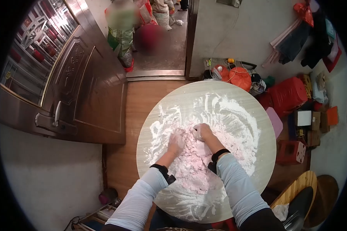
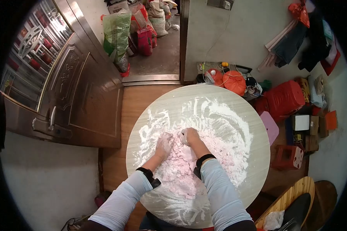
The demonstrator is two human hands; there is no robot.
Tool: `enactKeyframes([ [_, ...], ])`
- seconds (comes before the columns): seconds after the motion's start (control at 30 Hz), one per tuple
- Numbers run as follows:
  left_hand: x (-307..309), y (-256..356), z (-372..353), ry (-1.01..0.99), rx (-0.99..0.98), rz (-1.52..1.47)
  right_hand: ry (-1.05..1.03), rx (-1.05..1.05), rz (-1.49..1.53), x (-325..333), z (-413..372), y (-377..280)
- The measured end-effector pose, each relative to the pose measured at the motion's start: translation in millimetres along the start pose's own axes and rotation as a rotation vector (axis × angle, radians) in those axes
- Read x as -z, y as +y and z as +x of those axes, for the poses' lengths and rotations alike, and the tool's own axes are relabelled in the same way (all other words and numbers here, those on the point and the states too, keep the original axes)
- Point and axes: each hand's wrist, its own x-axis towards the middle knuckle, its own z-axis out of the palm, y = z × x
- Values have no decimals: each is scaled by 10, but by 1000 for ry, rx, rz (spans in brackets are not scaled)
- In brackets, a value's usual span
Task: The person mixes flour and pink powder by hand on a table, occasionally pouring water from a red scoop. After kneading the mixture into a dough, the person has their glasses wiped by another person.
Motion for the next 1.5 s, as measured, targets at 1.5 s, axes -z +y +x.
enactKeyframes([
  [1.5, 509, 701, -320, -159, 93, 395, 958, -393, 220, -336, -2769, 1838],
])
